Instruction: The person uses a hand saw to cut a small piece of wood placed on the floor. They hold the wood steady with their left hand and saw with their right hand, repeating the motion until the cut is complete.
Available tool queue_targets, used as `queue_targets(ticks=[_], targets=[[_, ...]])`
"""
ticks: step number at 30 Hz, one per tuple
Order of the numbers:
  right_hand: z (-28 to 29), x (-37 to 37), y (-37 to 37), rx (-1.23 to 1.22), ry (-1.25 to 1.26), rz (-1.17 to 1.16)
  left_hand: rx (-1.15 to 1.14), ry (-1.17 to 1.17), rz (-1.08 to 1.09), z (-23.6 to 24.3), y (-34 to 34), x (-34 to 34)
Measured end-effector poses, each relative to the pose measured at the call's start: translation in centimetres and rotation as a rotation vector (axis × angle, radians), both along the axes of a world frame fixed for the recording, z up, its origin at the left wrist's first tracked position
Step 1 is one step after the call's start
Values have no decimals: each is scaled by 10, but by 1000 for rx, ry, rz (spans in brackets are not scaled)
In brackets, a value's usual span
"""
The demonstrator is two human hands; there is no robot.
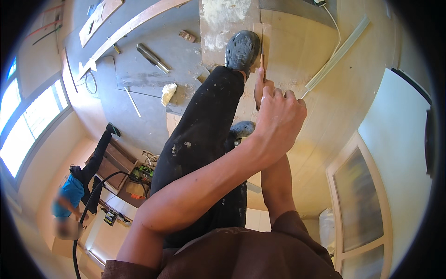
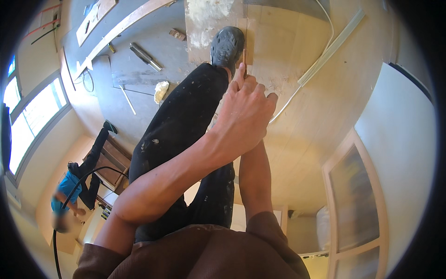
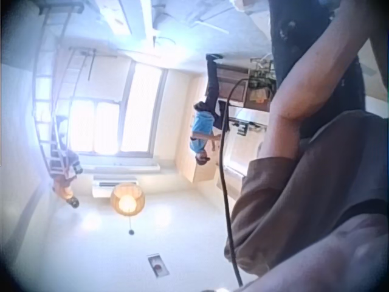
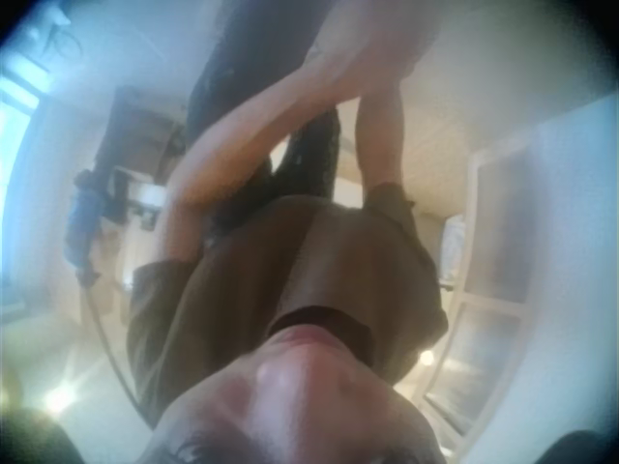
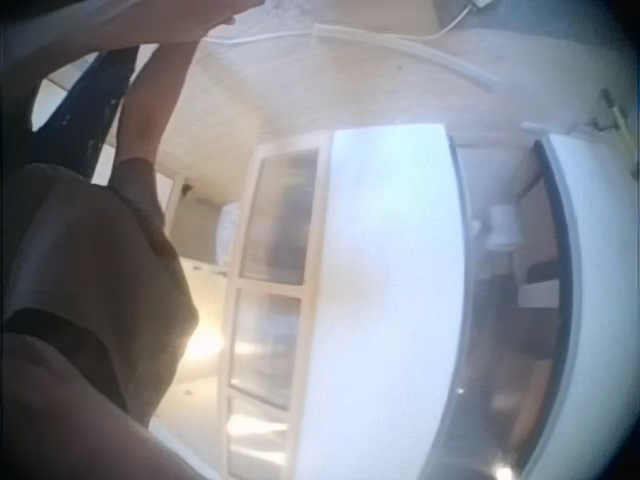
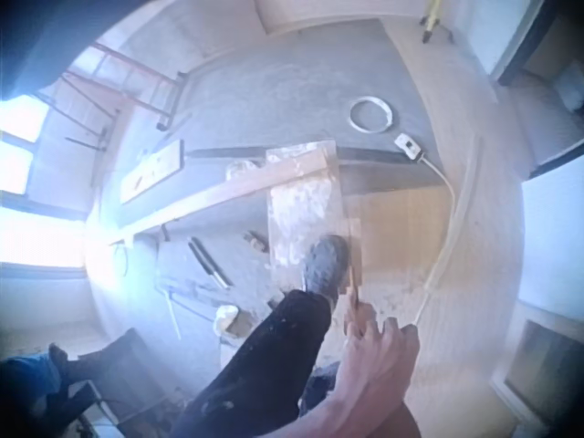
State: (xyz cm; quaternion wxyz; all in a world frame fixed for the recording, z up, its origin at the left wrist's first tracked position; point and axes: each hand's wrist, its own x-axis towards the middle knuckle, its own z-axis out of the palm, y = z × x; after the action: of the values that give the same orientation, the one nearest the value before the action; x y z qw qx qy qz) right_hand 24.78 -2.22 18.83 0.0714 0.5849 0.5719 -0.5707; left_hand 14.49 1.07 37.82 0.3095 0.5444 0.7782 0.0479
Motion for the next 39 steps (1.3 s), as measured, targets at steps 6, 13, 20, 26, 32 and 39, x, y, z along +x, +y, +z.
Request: queue_targets(ticks=[6, 13, 20, 26, 32, 39], targets=[[5, 17, -23, -42, 17, -2, -62, 0, 86, 7, 14, -21], [-9, 4, 2, -20, 7, 1, -143, -14, 60, 13, 22, -10], [0, 14, -5, -36, 1, -36, -259, 38, 139, 27, 9, -62], [-12, 14, -12, -46, 23, -60, -354, -41, 87, 27, 12, -70], [-47, -18, 8, -17, 105, -26, -196, -88, 125, 14, -10, -59], [-38, -27, 22, -19, 25, 70, -150, -131, 201, -19, -49, -62]])
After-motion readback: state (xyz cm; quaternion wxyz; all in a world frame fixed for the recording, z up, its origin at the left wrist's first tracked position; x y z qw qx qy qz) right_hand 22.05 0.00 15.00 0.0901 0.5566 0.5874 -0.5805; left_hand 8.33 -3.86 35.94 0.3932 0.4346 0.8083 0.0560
